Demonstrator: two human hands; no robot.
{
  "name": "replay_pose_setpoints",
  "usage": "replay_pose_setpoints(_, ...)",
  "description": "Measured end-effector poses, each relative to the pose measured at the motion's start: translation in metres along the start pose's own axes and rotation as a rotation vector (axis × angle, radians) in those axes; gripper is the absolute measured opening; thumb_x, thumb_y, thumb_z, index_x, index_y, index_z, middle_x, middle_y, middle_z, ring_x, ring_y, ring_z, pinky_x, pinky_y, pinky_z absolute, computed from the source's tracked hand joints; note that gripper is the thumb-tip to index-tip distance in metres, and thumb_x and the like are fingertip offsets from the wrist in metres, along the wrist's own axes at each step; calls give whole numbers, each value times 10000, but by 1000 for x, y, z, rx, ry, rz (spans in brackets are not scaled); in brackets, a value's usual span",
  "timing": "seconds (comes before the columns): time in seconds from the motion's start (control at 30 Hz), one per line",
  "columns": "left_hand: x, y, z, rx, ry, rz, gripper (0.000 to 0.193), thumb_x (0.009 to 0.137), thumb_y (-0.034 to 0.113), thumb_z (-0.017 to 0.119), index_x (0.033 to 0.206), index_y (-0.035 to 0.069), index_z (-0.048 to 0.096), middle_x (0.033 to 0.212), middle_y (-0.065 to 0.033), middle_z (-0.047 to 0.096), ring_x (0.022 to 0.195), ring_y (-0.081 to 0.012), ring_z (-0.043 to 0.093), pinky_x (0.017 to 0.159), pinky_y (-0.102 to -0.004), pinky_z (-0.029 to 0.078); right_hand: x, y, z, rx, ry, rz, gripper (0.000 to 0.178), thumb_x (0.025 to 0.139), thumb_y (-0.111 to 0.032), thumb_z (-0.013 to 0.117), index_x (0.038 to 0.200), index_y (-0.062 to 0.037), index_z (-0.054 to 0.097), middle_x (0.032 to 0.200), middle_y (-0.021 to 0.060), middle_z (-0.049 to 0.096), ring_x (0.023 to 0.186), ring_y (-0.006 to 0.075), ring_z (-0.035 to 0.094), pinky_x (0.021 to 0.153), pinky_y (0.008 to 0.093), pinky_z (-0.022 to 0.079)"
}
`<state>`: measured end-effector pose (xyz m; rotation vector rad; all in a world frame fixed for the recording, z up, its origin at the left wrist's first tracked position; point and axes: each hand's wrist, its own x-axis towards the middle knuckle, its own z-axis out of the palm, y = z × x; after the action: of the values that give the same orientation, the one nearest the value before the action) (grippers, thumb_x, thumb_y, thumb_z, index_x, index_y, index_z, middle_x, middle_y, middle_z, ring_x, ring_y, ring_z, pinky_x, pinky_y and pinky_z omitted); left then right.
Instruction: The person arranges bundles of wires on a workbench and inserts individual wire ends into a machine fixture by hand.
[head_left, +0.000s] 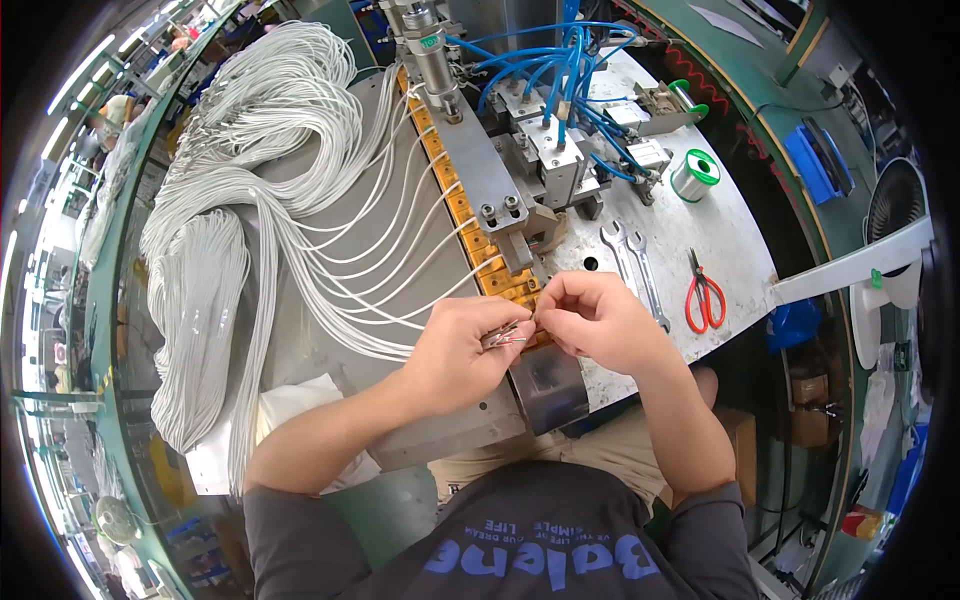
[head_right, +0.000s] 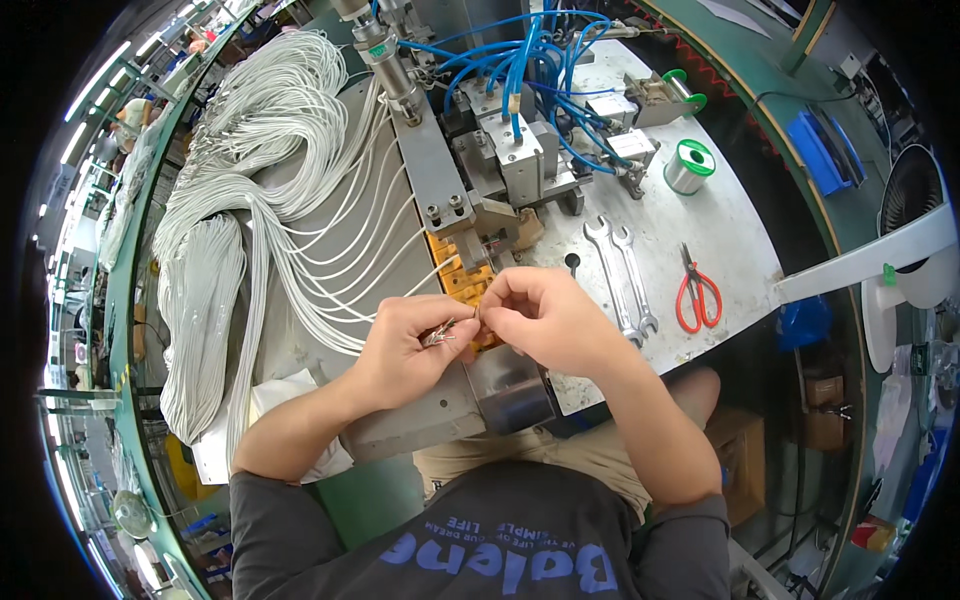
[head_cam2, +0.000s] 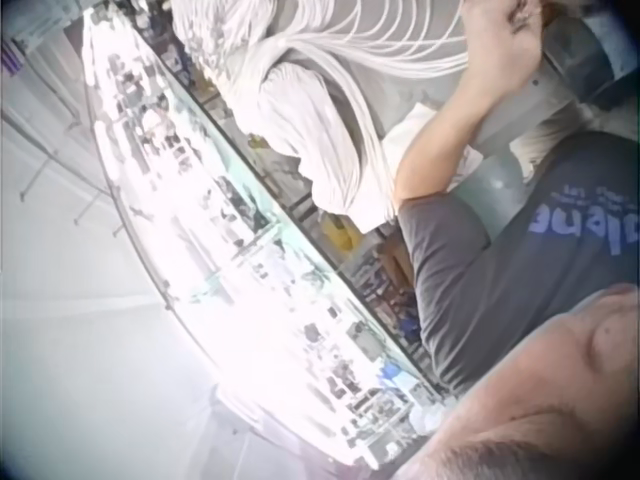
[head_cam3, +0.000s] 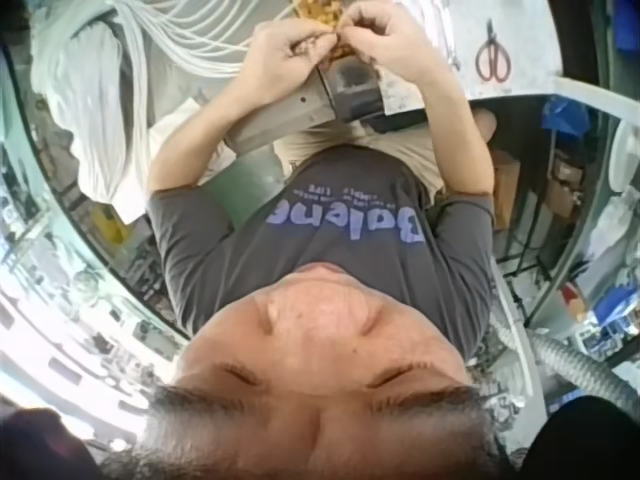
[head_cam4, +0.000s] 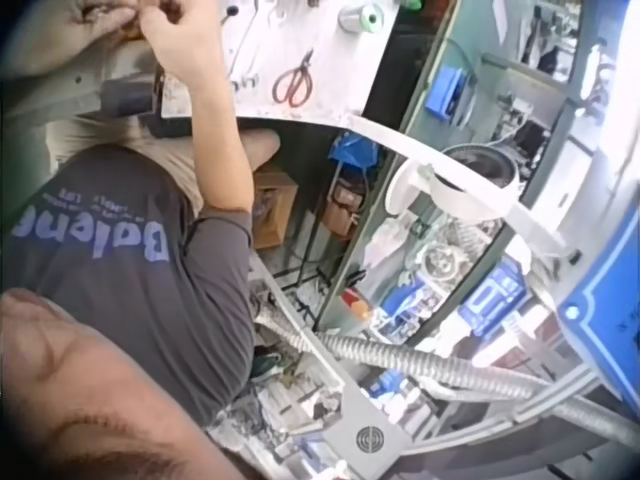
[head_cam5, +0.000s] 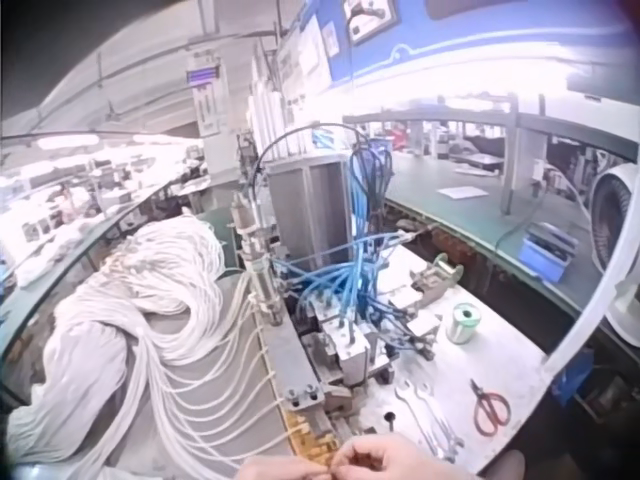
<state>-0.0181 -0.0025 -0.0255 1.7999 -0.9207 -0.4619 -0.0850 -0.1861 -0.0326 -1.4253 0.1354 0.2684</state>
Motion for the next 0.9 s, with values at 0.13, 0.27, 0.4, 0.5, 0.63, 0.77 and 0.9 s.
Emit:
replay_pose_setpoints(0.13,2,7,-11,-62,-197,-218,92,835,78,622,859,-6,650,714,-105,612,577,-173,561,510,-292,425,-3,-3,-2,-137,-85,-118,57,837,-37,571,808,11,576,670,1,563,567,43,492,484,205,379)
replay_pose_setpoints(0.27,3,0,-3,151,-122,73,96,822,81,633,851,-9,644,735,-105,600,617,-209,573,524,-310,428,6,-1,-11,-428,-142,-193,81,831,-61,587,783,4,583,621,-7,533,537,44,466,457,208,343)
replay_pose_setpoints(0.4,2,-12,-11,306,-190,65,88,807,76,641,839,-6,637,757,-123,588,654,-252,578,547,-343,439,9,8,-27,-129,-88,138,123,842,-95,583,768,3,584,586,-9,510,518,49,448,453,221,330)
replay_pose_setpoints(0.5,7,-14,-8,431,-69,95,83,795,71,646,832,-3,632,744,-139,582,642,-281,571,559,-359,445,17,19,-32,-32,-26,167,146,851,-113,570,764,2,587,584,-4,509,517,56,448,467,226,341)
replay_pose_setpoints(0.63,13,-18,-12,517,-15,85,77,789,65,647,830,3,629,727,-151,577,627,-299,567,570,-372,450,25,19,-30,-214,60,70,177,864,-135,552,761,5,585,585,5,506,511,64,445,473,235,349)
replay_pose_setpoints(0.77,15,-16,-14,553,-28,71,76,785,61,649,831,5,625,707,-151,574,610,-300,563,571,-373,452,29,24,-31,-454,80,-146,196,874,-148,541,759,7,579,597,11,509,512,67,441,473,237,352)
replay_pose_setpoints(0.9,15,-16,-15,579,-39,72,85,785,47,637,859,12,617,714,-144,570,613,-304,567,572,-377,458,36,31,-34,-593,82,-312,199,882,-155,533,752,-7,566,605,1,498,513,59,422,468,231,340)
